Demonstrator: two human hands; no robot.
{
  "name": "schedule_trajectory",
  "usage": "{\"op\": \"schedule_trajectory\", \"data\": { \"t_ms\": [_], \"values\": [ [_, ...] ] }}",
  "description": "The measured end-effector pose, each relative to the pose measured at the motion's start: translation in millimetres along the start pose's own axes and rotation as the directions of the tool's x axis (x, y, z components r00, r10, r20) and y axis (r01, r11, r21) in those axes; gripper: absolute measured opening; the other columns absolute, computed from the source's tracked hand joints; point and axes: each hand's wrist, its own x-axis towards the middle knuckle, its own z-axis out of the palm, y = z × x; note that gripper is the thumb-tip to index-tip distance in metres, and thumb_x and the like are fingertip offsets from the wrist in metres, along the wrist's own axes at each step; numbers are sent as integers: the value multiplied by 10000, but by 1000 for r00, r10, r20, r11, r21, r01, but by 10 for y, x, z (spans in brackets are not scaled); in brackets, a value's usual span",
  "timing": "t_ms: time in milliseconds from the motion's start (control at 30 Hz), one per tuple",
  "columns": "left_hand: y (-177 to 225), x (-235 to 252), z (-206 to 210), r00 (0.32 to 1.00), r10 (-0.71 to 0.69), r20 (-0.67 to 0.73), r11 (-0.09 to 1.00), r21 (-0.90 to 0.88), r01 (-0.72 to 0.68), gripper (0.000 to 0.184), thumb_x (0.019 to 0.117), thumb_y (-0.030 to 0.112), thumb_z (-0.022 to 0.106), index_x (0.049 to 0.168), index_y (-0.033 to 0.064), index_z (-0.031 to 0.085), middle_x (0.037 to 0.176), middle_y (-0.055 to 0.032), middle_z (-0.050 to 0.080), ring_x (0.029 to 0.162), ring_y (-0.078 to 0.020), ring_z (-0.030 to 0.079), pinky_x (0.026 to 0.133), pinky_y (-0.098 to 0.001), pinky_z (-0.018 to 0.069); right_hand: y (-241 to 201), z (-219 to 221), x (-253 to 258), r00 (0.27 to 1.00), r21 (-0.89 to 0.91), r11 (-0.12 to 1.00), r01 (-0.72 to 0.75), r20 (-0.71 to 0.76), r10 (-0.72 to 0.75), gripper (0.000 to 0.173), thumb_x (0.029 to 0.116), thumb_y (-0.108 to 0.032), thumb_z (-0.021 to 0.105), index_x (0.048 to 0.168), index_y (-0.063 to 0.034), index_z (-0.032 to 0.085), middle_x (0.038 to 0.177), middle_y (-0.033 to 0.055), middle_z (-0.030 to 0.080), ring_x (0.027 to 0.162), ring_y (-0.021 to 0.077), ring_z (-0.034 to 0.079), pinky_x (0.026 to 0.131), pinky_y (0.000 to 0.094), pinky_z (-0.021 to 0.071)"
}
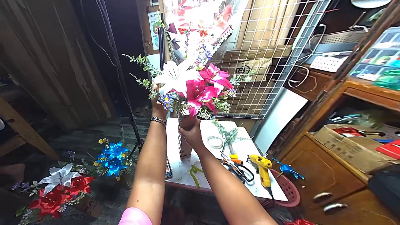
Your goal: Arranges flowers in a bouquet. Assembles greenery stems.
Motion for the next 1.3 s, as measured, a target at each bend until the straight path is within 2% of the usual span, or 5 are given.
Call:
{"op": "schedule_trajectory", "data": {
  "t_ms": [200, 567, 733, 1100, 1300],
  "values": [
    [-223, 103, -79, 992, 126, -10, 991, -37, -126, 311, 1090, 158, 210, 1211, 75, 484, 1037, -54, 591, 959, -127, 595, 889, -322, 523, -4, 8, 4, 1000, 0, 1000, 6, -3, -6, 891, 799, -50, 843, 1479, 54, 275, 1392, 322, 495, 1286, 384, 541, 1071, 506, 455],
    [-157, 49, 9, 993, 116, -13, 991, 62, -115, 302, 1079, 81, 248, 1287, 29, 460, 1077, -64, 551, 971, -114, 557, 907, -291, 495, 23, 6, -4, 1000, 1, 1000, 9, -12, -9, 887, 802, -73, 849, 1476, 41, 283, 1382, 314, 509, 1274, 382, 555, 1057, 516, 466],
    [-211, 49, -88, 980, 196, 25, 962, 187, -197, 198, 1041, -10, 389, 1177, 9, 531, 977, -44, 631, 889, -103, 630, 846, -306, 557, 18, 10, -18, 1000, -2, 1000, 15, -17, -15, 896, 799, -63, 852, 1482, 45, 283, 1405, 318, 493, 1288, 389, 542, 1066, 523, 456],
    [-431, -65, -478, 981, 45, 189, 945, 310, -103, 128, 985, -4, 545, 1004, 41, 663, 882, 8, 720, 707, -28, 636, 687, -202, 549, 14, 18, -17, 1000, 12, 1000, 17, -16, -16, 892, 793, -43, 848, 1474, 46, 280, 1371, 315, 511, 1251, 395, 564, 1041, 533, 472],
    [-345, -140, -443, 949, 125, 290, 754, 594, -281, 298, 857, -52, 680, 1151, -92, 649, 1019, -87, 725, 890, -35, 680, 848, -233, 571, 27, 31, -11, 1000, 17, 1000, 25, -19, -24, 871, 791, -40, 843, 1466, 32, 297, 1375, 302, 514, 1250, 387, 565, 1034, 532, 476]
  ]
}}
